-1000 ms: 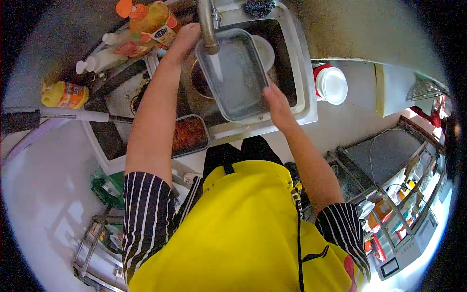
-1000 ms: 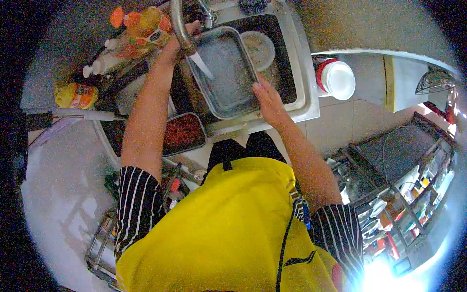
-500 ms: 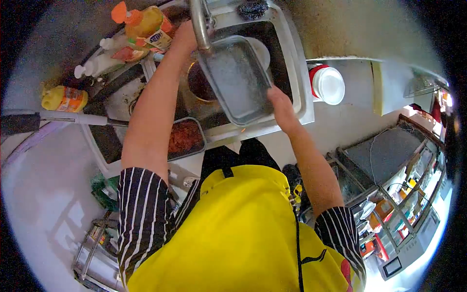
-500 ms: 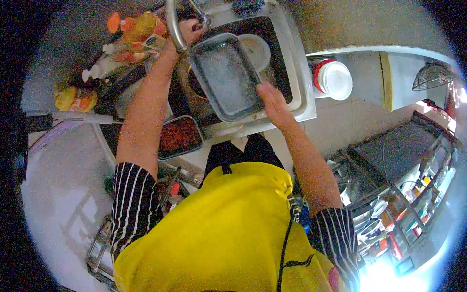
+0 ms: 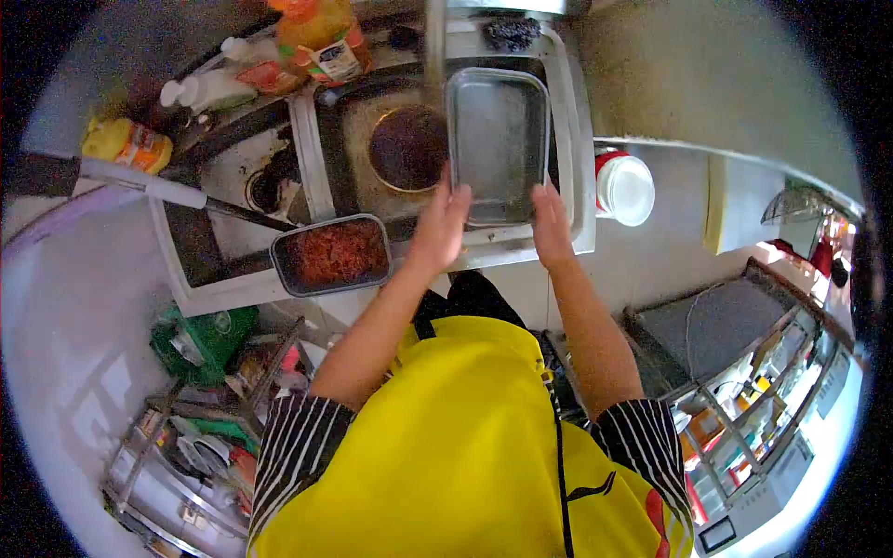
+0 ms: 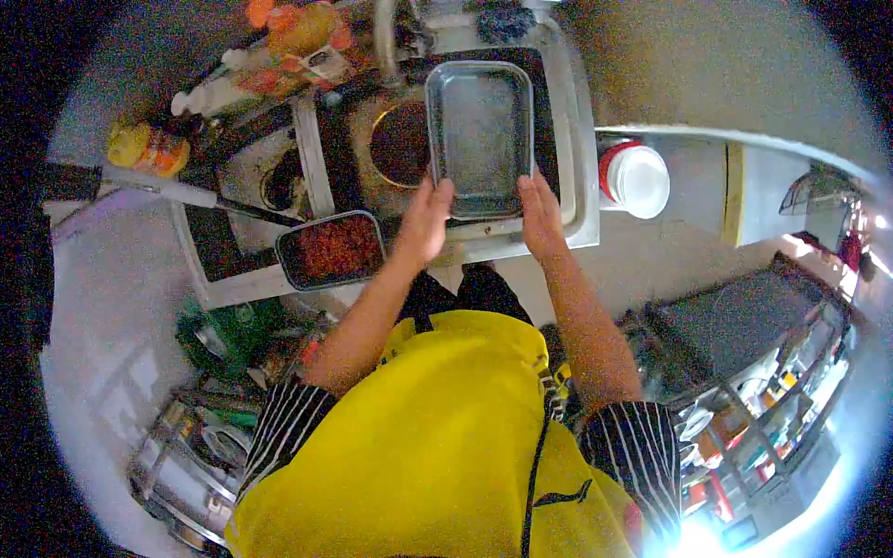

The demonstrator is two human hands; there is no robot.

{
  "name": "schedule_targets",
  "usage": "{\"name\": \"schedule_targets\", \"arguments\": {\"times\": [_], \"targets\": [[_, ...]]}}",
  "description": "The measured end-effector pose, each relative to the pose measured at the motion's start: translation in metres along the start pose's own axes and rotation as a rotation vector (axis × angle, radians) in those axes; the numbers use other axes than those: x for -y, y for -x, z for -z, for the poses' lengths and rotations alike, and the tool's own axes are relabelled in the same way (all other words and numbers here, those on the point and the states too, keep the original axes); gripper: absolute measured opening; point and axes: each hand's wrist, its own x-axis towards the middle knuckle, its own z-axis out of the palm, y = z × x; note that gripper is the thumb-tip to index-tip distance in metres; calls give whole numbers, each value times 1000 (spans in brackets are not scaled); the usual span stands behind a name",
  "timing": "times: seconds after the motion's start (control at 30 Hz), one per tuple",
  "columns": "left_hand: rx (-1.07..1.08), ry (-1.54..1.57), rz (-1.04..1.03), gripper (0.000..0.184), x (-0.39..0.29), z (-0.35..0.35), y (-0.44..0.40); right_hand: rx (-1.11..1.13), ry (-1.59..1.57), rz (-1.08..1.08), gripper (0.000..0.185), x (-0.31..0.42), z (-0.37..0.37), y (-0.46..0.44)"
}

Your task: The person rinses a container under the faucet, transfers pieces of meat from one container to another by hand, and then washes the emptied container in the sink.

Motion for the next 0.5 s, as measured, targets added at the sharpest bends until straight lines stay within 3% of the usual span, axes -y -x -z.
{"name": "schedule_targets", "arguments": {"times": [0.1, 0.2, 0.3, 0.33, 0.4, 0.5], "targets": [[-47, -97, -240, 57, 27, -12, 3, 106, -118, 8, 59, -18, 8, 2], [-82, 0, -90, 54, 44, -13, 8, 187, -144, -84, 62, -13, 13, 5], [-8, 102, 219, 54, 42, -15, 17, 209, -64, -184, 61, -3, 19, 2], [-149, 470, 140, 55, 45, -33, 22, 216, 35, -174, 61, 10, 21, 1], [-85, 813, 248, 53, 52, -36, 24, 159, 194, -125, 61, 25, 19, -1], [-6, 1168, 384, 53, 64, -43, 23, 257, 560, 50, 58, 69, 1, -11]]}}
